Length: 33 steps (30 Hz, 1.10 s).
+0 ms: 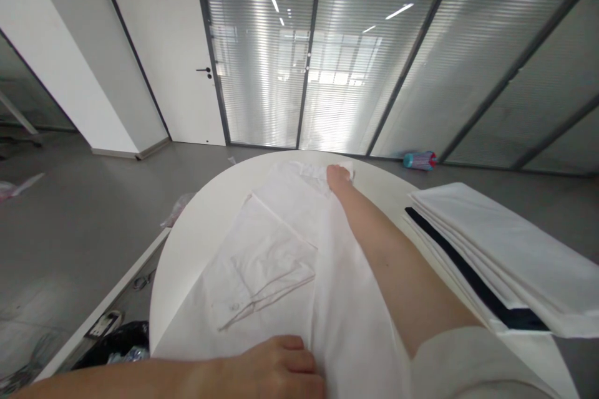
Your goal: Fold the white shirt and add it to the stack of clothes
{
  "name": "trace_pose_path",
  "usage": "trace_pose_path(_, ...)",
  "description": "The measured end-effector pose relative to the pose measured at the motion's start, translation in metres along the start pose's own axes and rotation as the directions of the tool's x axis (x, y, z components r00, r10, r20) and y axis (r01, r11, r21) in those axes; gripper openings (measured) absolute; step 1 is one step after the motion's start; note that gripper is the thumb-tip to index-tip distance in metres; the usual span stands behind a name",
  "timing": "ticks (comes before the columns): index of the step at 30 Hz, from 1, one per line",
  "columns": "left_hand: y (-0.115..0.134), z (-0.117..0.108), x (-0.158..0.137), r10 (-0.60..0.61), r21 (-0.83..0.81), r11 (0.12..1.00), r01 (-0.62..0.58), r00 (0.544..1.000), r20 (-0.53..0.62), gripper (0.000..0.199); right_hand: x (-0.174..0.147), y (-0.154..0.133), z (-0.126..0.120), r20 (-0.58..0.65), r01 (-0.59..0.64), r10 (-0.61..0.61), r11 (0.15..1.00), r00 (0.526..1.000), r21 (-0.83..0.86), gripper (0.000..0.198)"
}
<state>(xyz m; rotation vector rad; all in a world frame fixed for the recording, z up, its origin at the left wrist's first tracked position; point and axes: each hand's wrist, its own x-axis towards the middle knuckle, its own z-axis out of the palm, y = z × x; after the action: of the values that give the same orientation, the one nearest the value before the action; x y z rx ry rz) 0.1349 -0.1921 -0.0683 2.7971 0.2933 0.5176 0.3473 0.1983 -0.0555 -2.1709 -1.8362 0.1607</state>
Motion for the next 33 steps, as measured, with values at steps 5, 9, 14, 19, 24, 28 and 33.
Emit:
trace_pose_path(5,0.001,-0.002,0.004,-0.032,0.036,0.999,0.033,0.999,-0.024,0.018,0.000,0.017,-0.005,-0.066,-0.048,0.053,0.996,0.996,0.079,0.039)
trace_pose_path(9,0.001,0.001,0.006,-0.043,0.036,0.998,0.043,0.999,-0.010,0.020,0.000,0.025,-0.010,-0.081,-0.125,0.134,0.986,0.988,0.111,0.047)
trace_pose_path(14,0.001,-0.001,0.005,-0.020,0.054,0.998,0.019,0.999,0.028,0.019,-0.002,0.022,-0.001,0.000,-0.148,0.149,0.983,0.989,0.112,0.047)
trace_pose_path(19,0.000,-0.002,0.001,0.020,-0.001,1.000,-0.020,0.999,0.041,0.019,-0.002,0.012,0.005,-0.024,-0.122,0.124,0.989,0.992,0.081,0.040)
trace_pose_path(24,-0.001,-0.003,0.003,0.127,-0.070,0.990,-0.123,0.990,0.055,0.020,-0.006,0.009,0.010,-0.045,-0.003,0.004,1.000,0.999,0.028,0.035)
trace_pose_path(28,0.000,-0.007,0.006,0.143,-0.061,0.988,-0.139,0.987,0.070,0.021,-0.008,0.012,0.012,-0.020,0.002,-0.002,1.000,1.000,0.010,0.034)
trace_pose_path(33,0.002,-0.005,0.005,0.084,0.034,0.996,-0.087,0.994,0.071,0.017,-0.006,0.011,0.006,0.009,-0.119,0.119,0.993,0.993,0.005,0.055)
